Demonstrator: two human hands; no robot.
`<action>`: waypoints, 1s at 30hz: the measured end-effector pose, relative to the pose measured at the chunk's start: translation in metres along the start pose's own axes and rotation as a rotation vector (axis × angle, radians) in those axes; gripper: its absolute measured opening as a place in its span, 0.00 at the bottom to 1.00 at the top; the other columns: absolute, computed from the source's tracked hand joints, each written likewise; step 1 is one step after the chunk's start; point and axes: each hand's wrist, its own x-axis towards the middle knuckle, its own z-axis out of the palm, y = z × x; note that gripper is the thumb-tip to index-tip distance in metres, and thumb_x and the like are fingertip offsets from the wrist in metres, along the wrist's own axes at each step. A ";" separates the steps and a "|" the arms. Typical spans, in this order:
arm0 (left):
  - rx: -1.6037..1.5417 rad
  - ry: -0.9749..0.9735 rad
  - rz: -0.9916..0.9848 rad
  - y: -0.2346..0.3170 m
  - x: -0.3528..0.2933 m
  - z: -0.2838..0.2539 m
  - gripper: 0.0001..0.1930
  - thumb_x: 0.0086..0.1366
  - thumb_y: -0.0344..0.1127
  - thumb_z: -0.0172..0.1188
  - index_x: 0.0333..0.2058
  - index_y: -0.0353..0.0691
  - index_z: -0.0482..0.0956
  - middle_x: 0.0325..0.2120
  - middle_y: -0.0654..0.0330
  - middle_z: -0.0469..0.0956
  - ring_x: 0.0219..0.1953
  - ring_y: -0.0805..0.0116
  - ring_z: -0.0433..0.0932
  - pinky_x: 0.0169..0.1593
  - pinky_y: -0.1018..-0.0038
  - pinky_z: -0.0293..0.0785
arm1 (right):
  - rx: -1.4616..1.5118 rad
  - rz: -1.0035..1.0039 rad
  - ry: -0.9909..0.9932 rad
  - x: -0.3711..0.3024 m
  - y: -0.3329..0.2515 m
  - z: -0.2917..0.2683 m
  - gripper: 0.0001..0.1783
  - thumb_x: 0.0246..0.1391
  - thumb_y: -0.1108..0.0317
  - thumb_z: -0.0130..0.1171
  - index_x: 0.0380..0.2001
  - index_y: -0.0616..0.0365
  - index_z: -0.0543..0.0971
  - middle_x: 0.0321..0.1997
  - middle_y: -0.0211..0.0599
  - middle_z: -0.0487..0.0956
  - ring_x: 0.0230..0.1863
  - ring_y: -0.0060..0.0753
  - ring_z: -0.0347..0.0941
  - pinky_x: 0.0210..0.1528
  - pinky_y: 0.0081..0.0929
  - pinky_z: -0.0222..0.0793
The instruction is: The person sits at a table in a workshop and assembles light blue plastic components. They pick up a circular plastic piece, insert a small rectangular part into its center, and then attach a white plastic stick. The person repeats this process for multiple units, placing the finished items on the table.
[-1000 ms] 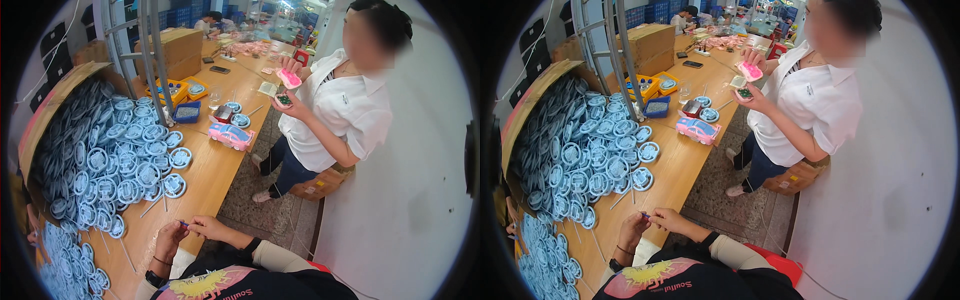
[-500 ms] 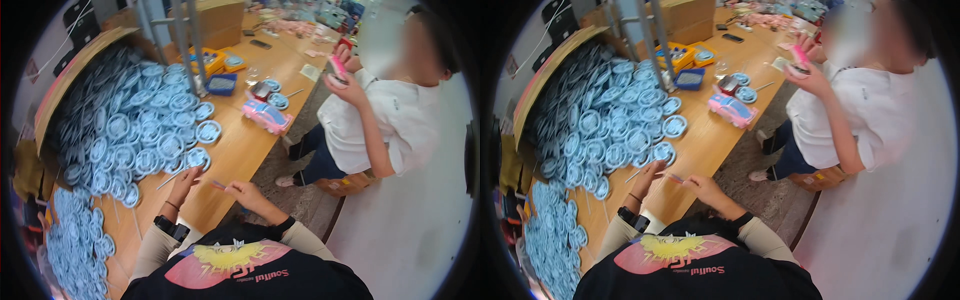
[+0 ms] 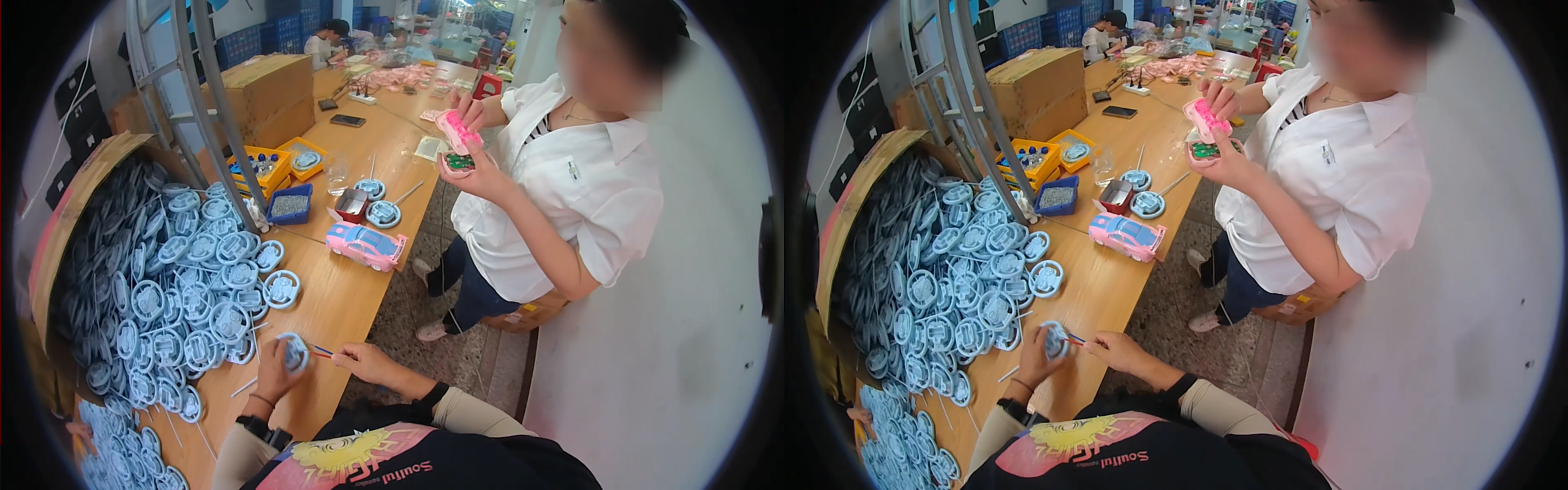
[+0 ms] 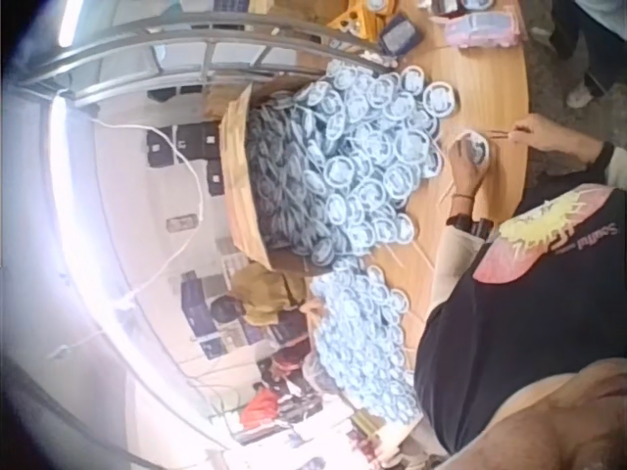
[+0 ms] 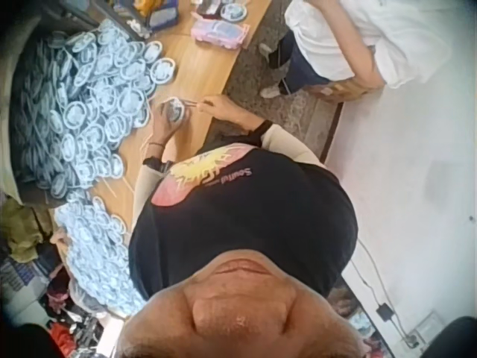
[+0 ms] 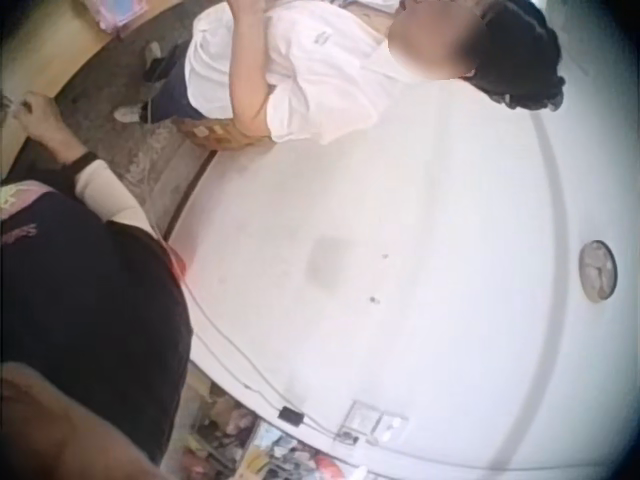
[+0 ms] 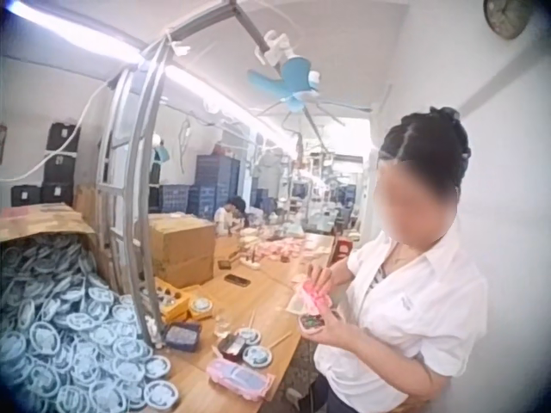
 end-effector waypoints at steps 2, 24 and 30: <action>-0.097 -0.037 0.133 0.024 -0.011 -0.018 0.36 0.37 0.37 0.67 0.47 0.32 0.64 0.44 0.44 0.64 0.48 0.46 0.63 0.52 0.61 0.61 | -0.027 0.060 -0.001 0.004 0.000 0.001 0.19 0.50 0.54 0.55 0.28 0.63 0.76 0.18 0.33 0.72 0.21 0.20 0.64 0.24 0.23 0.61; -1.594 0.066 -0.519 0.079 -0.026 -0.056 0.21 0.62 0.34 0.47 0.54 0.37 0.59 0.46 0.57 0.67 0.44 0.65 0.72 0.47 0.69 0.70 | 0.601 0.157 0.027 -0.005 -0.028 0.005 0.17 0.54 0.59 0.52 0.32 0.65 0.76 0.27 0.26 0.74 0.30 0.14 0.67 0.33 0.15 0.63; -1.739 0.053 -0.564 0.059 -0.039 -0.050 0.18 0.62 0.34 0.48 0.50 0.38 0.64 0.41 0.60 0.71 0.42 0.67 0.72 0.45 0.69 0.71 | 0.636 0.047 -0.067 0.004 -0.040 0.017 0.18 0.54 0.59 0.52 0.36 0.66 0.74 0.28 0.28 0.74 0.31 0.14 0.66 0.33 0.15 0.63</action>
